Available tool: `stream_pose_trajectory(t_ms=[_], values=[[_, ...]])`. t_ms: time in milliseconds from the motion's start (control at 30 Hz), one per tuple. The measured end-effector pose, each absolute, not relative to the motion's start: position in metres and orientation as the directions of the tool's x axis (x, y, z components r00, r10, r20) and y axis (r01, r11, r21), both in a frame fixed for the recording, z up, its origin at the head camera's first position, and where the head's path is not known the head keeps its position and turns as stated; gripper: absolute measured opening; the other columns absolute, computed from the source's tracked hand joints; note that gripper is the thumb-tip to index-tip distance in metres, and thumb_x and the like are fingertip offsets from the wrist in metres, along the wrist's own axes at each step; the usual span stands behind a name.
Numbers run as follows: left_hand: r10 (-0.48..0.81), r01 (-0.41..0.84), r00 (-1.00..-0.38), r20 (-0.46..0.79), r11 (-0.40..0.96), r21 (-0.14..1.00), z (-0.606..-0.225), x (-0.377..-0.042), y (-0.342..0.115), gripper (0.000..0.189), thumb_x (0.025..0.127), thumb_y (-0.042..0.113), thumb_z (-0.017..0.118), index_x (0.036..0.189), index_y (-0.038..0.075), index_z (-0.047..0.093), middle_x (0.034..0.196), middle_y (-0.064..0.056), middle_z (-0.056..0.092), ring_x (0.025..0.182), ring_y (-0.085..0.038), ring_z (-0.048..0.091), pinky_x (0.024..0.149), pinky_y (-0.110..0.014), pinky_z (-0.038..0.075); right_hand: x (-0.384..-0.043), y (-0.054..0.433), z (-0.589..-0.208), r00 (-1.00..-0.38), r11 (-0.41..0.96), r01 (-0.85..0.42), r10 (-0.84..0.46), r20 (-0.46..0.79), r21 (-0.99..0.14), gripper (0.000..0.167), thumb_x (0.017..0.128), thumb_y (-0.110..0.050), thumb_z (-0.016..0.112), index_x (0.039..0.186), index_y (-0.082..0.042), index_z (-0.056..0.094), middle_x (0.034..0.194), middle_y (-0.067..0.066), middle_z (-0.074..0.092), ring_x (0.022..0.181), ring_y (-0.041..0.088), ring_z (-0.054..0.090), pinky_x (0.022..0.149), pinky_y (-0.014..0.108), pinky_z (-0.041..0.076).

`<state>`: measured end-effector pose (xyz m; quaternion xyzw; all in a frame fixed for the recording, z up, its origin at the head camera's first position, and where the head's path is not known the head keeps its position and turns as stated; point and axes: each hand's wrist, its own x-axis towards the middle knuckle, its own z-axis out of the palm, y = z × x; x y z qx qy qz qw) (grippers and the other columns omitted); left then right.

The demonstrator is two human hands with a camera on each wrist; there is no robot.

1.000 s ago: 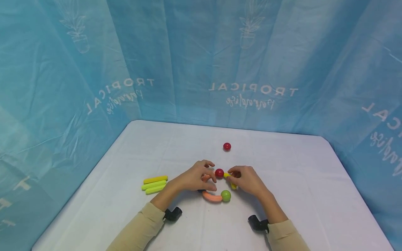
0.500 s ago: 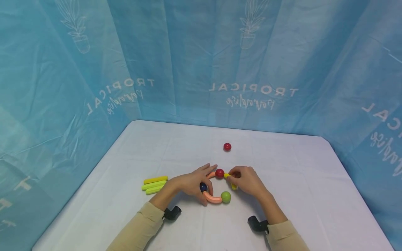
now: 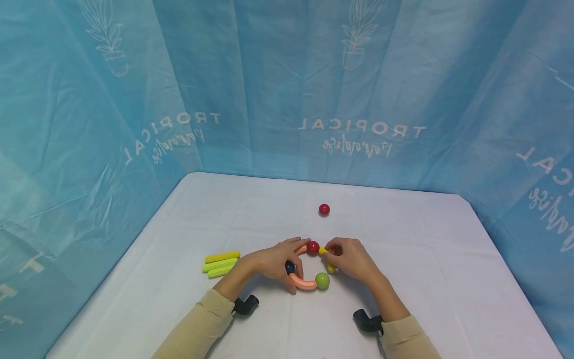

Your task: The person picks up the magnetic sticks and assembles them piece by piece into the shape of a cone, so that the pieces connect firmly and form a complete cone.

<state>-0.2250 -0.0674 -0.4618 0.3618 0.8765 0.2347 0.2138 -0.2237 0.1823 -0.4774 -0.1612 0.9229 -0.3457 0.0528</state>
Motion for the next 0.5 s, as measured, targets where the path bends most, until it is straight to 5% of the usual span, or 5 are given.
stream_pose_trajectory(t_ms=[500], values=[[0.72, 0.526, -0.662, -0.208, 0.644, 0.555, -0.4616, -0.2248, -0.0657, 0.023, 0.065, 0.041, 0.088, 0.078, 0.041, 0.069, 0.158, 0.006, 0.015, 0.145, -0.022, 0.003, 0.11, -0.057, 0.013, -0.2198, 0.1746, -0.4743, -0.948, 0.72, -0.218, -0.317, -0.032, -0.659, 0.025, 0.085, -0.027, 0.075, 0.103, -0.012, 0.069, 0.073, -0.003, 0.058, 0.064, 0.015, 0.055, 0.058, 0.03, 0.048]])
